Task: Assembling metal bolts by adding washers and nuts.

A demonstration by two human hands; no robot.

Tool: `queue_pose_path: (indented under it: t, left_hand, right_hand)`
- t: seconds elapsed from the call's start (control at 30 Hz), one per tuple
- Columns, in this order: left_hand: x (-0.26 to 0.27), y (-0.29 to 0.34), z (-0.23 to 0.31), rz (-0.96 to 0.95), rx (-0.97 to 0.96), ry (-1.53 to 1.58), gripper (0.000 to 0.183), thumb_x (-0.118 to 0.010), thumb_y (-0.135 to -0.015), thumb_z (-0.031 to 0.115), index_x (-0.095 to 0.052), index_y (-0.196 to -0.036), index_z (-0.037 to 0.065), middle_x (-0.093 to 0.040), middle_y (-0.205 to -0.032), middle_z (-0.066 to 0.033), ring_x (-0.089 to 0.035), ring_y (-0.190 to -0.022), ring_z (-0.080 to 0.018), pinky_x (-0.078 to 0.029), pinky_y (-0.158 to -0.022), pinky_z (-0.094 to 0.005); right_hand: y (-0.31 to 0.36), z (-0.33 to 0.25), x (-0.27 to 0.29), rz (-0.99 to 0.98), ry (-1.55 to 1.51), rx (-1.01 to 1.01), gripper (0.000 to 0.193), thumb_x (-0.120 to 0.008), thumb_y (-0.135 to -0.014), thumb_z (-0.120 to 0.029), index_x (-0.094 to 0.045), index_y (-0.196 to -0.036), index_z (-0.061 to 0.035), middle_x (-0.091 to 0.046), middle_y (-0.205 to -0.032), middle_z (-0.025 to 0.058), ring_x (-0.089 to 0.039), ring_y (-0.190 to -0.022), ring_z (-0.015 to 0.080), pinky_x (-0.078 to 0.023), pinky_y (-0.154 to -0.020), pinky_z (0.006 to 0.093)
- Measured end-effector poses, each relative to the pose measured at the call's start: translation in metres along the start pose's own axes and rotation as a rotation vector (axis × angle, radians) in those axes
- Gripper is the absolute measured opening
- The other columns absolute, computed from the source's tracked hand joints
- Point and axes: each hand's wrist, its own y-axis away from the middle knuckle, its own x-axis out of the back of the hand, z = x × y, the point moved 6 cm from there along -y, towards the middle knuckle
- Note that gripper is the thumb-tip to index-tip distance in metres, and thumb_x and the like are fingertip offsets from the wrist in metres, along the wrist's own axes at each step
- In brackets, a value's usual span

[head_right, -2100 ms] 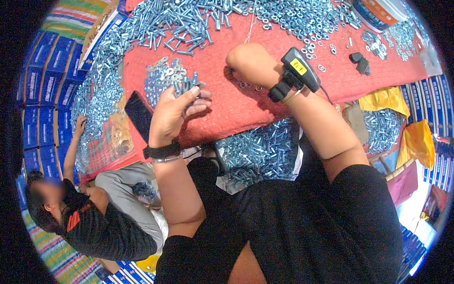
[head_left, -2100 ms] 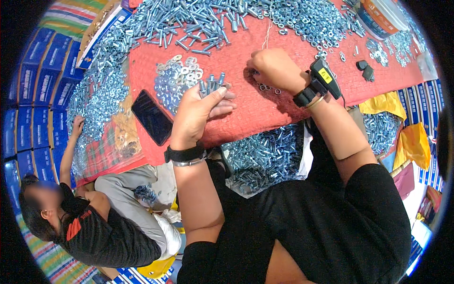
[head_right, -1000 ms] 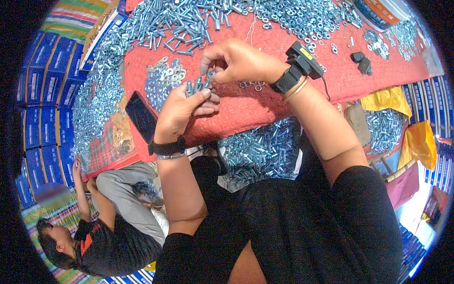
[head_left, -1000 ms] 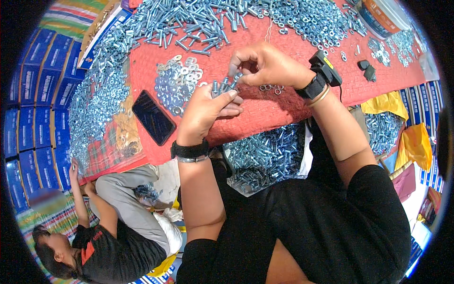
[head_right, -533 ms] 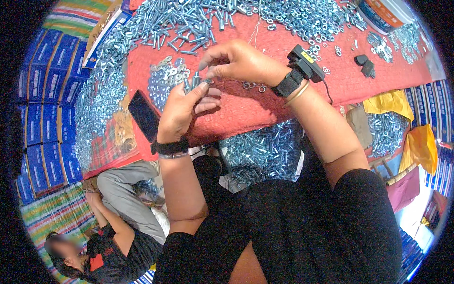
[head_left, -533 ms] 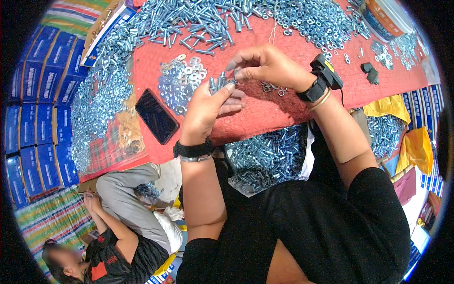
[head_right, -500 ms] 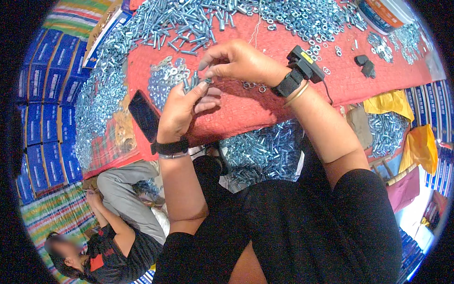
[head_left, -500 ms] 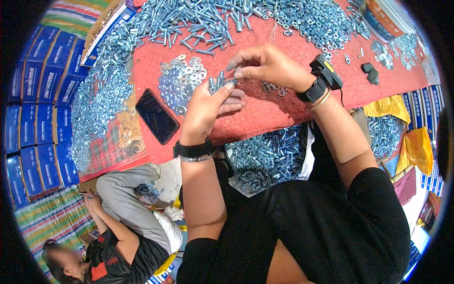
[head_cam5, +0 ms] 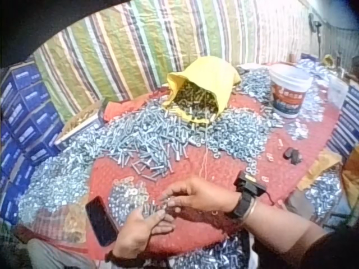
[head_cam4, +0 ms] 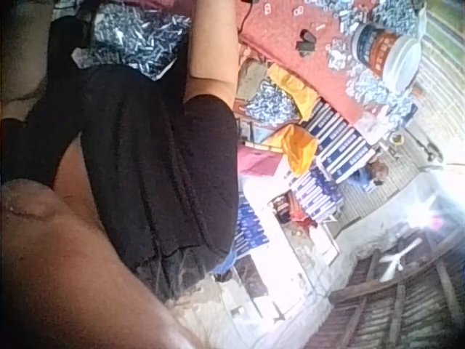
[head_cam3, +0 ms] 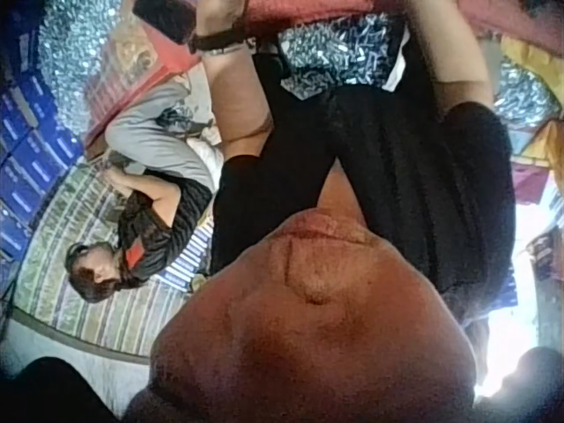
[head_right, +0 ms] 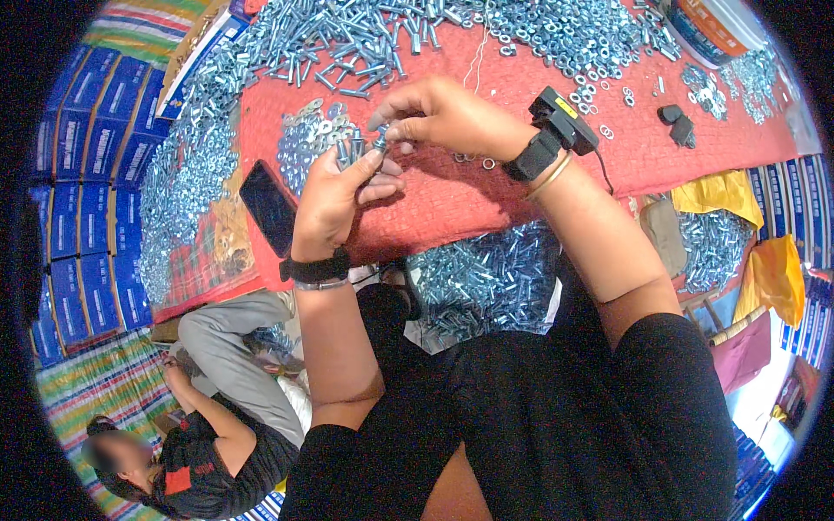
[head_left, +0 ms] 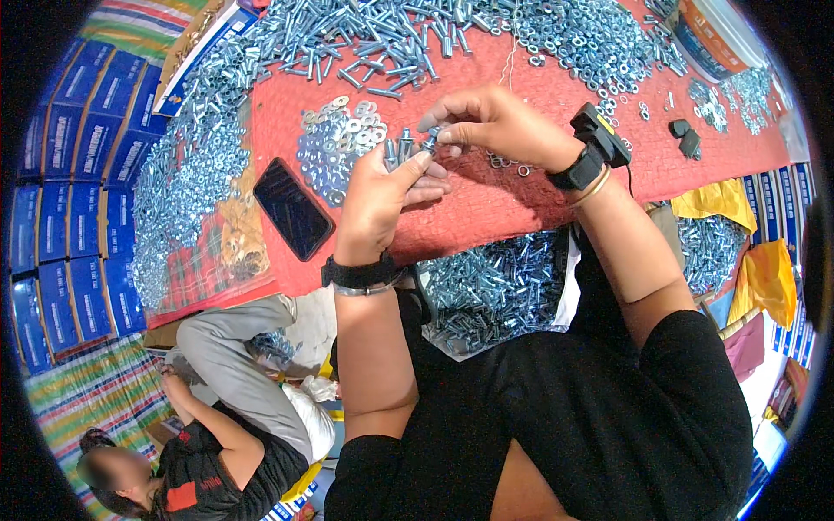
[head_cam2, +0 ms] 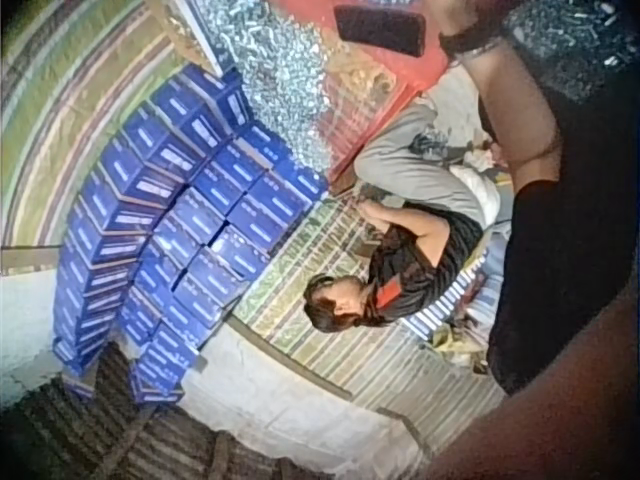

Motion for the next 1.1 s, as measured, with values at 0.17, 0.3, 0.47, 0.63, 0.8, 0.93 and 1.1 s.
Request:
queue_pose_path:
  t: [0.17, 0.3, 0.47, 0.63, 0.8, 0.93, 1.1]
  left_hand:
    - [-0.001, 0.001, 0.002, -0.014, 0.011, 0.0, 0.021, -0.054, -0.091, 0.012, -0.053, -0.104, -0.005, -0.062, -0.087, -0.0134, -0.065, -0.072, -0.0196, -0.056, -0.064, -0.0252]
    - [-0.003, 0.002, 0.003, -0.047, 0.021, 0.024, 0.022, -0.054, -0.091, 0.014, -0.054, -0.104, -0.004, -0.063, -0.087, -0.0125, -0.065, -0.072, -0.0185, -0.056, -0.065, -0.025]
    - [-0.002, 0.005, 0.004, -0.059, 0.041, 0.052, 0.024, -0.055, -0.091, 0.016, -0.053, -0.104, -0.004, -0.063, -0.088, -0.0135, -0.066, -0.073, -0.0186, -0.057, -0.066, -0.0254]
    - [-0.003, 0.003, 0.004, -0.035, 0.041, 0.063, 0.023, -0.057, -0.09, 0.016, -0.052, -0.101, -0.004, -0.063, -0.087, -0.0151, -0.066, -0.074, -0.0201, -0.057, -0.066, -0.0263]
    - [-0.002, 0.001, 0.003, -0.011, 0.009, 0.052, 0.02, -0.056, -0.09, 0.013, -0.051, -0.101, -0.003, -0.063, -0.087, -0.0159, -0.066, -0.073, -0.0208, -0.057, -0.066, -0.0269]
    - [-0.003, 0.0, 0.002, 0.001, 0.01, 0.048, 0.02, -0.055, -0.09, 0.012, -0.051, -0.102, -0.004, -0.063, -0.087, -0.0162, -0.066, -0.072, -0.021, -0.057, -0.064, -0.0268]
    - [-0.004, 0.0, 0.001, -0.004, 0.02, 0.005, 0.02, -0.055, -0.091, 0.012, -0.051, -0.101, -0.004, -0.063, -0.083, -0.0167, -0.066, -0.07, -0.0213, -0.055, -0.062, -0.0251]
  right_hand:
    - [-0.001, -0.004, -0.001, 0.059, 0.04, 0.157, 0.021, -0.055, -0.086, -0.003, -0.061, -0.106, 0.0014, -0.062, -0.079, 0.0026, -0.058, -0.071, 0.0088, -0.049, -0.066, 0.0251]
    - [0.001, -0.011, 0.0, 0.064, 0.164, 0.239, 0.022, -0.055, -0.086, -0.003, -0.06, -0.107, 0.0008, -0.062, -0.083, 0.0032, -0.058, -0.073, 0.0098, -0.05, -0.067, 0.0259]
    - [0.003, -0.011, 0.003, 0.04, 0.035, 0.067, 0.024, -0.056, -0.088, -0.005, -0.059, -0.112, -0.0002, -0.063, -0.099, 0.0027, -0.057, -0.09, 0.0079, -0.048, -0.077, 0.0255]
    - [0.002, -0.006, 0.006, 0.053, 0.018, 0.085, 0.024, -0.057, -0.09, -0.009, -0.059, -0.112, -0.0005, -0.063, -0.096, 0.0006, -0.055, -0.084, 0.0057, -0.047, -0.071, 0.0229]
    - [0.0, -0.005, 0.002, 0.064, 0.15, 0.082, 0.023, -0.059, -0.089, -0.013, -0.061, -0.108, -0.0001, -0.062, -0.088, 0.0001, -0.053, -0.077, 0.0051, -0.045, -0.066, 0.023]
    - [-0.003, -0.001, 0.005, 0.068, 0.392, 0.018, 0.026, -0.059, -0.089, -0.023, -0.063, -0.101, -0.0002, -0.056, -0.072, 0.0004, -0.048, -0.066, 0.0059, -0.041, -0.057, 0.0244]
    - [-0.004, -0.005, 0.002, 0.217, 0.376, 0.017, 0.048, -0.053, -0.09, -0.043, -0.061, -0.077, 0.0021, -0.054, -0.062, 0.0099, -0.049, -0.058, 0.0123, -0.04, -0.053, 0.032]
